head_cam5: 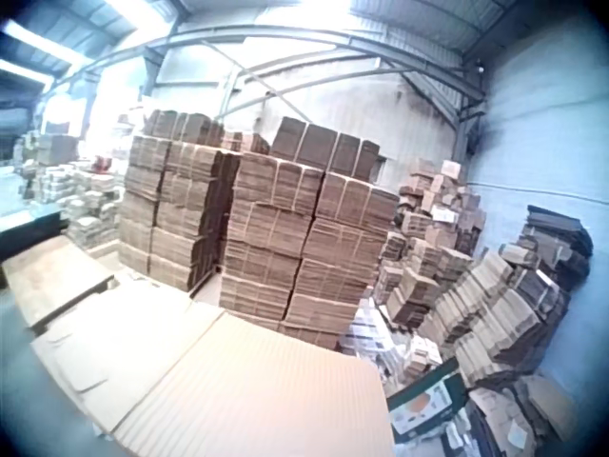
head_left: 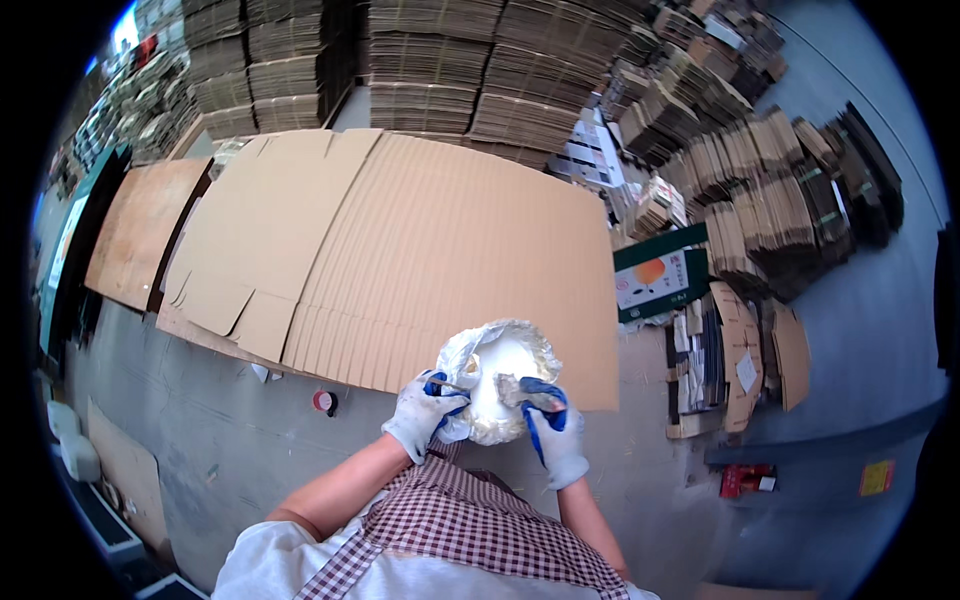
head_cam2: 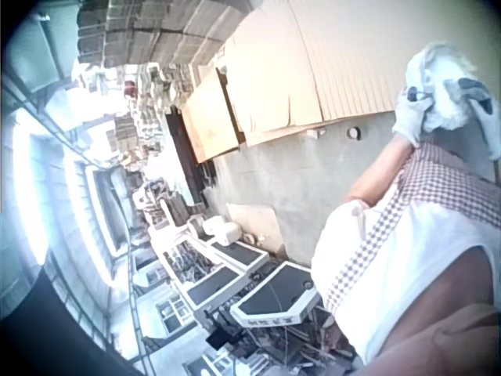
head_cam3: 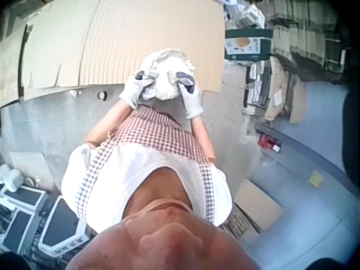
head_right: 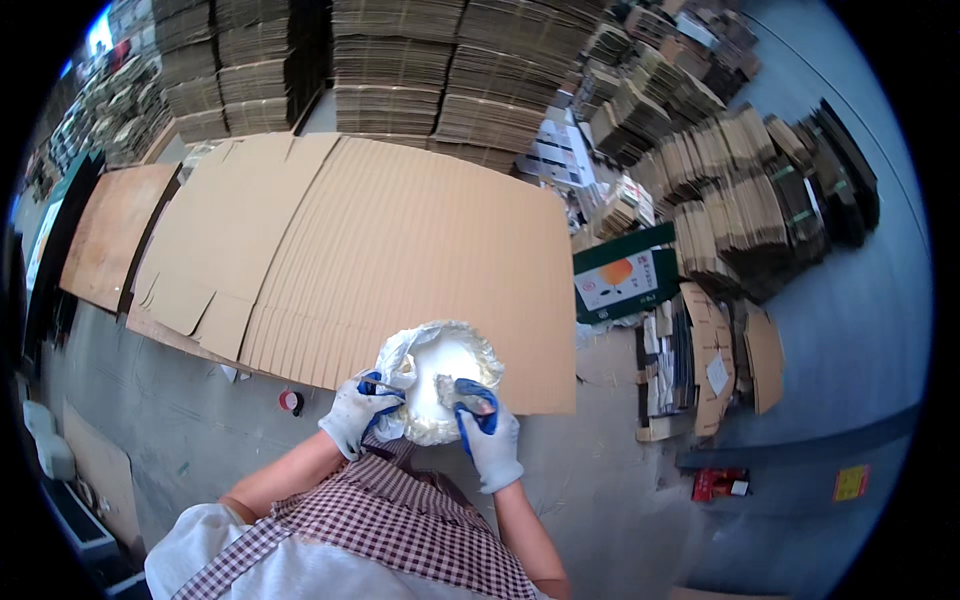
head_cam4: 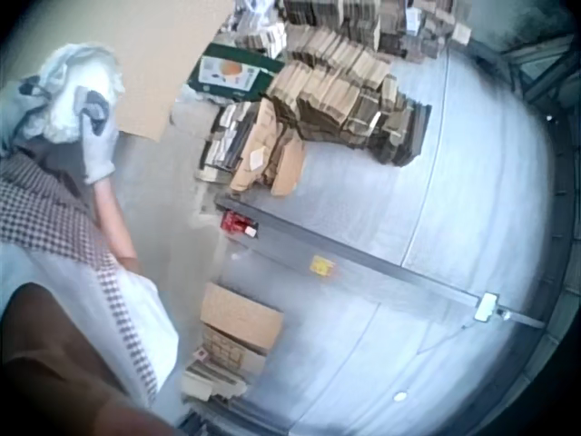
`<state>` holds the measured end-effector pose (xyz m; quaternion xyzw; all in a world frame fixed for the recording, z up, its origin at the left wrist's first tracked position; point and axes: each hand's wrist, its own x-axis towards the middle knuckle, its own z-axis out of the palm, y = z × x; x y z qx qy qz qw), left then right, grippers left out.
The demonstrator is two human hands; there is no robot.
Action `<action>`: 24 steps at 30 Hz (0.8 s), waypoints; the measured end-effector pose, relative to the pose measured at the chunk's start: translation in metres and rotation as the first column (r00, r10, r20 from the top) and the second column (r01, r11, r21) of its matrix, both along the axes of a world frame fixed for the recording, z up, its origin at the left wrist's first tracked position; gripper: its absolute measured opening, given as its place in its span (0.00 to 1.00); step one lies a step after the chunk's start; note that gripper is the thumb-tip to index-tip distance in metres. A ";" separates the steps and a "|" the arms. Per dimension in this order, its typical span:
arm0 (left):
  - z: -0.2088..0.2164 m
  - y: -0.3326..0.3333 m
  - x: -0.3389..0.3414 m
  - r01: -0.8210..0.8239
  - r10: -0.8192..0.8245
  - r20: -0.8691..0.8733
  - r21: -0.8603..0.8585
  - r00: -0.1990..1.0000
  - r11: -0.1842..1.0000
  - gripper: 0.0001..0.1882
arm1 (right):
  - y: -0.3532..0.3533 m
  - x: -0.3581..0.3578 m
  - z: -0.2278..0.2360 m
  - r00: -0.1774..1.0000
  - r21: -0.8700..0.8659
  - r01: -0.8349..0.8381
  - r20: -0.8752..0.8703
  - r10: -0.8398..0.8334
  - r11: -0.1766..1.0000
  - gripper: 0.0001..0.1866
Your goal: The person scoops white paste from a plastic-wrapped container and spreads it evenly across a large flat cardboard sheet using a small tool. The person repeatedly dips the tool into the paste and applies it in broad strokes across the surface.
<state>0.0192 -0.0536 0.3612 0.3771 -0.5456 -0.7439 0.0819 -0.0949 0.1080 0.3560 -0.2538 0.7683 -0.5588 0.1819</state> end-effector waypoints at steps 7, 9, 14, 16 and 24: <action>-0.001 -0.041 -0.011 0.035 -0.011 0.093 -0.261 0.996 0.965 0.16 | -0.054 -0.021 0.013 0.983 -0.035 -0.151 0.097 0.153 0.988 0.15; 0.003 -0.048 -0.013 -0.014 0.031 0.069 -0.228 0.997 0.974 0.16 | -0.064 -0.028 0.016 0.935 -0.224 -0.046 0.334 0.120 0.974 0.15; -0.023 -0.057 -0.009 -0.274 0.272 -0.062 -0.011 0.960 0.962 0.13 | -0.093 -0.051 0.019 0.729 -0.389 0.175 0.668 0.146 0.905 0.14; -0.017 -0.058 -0.009 -0.339 0.341 -0.060 0.040 0.938 0.940 0.14 | -0.102 -0.061 0.011 0.631 -0.392 0.223 0.756 0.174 0.893 0.13; -0.001 -0.058 0.001 -0.533 0.542 -0.063 0.118 0.838 0.838 0.12 | -0.122 -0.084 -0.017 0.117 -0.357 0.256 0.934 0.338 0.898 0.11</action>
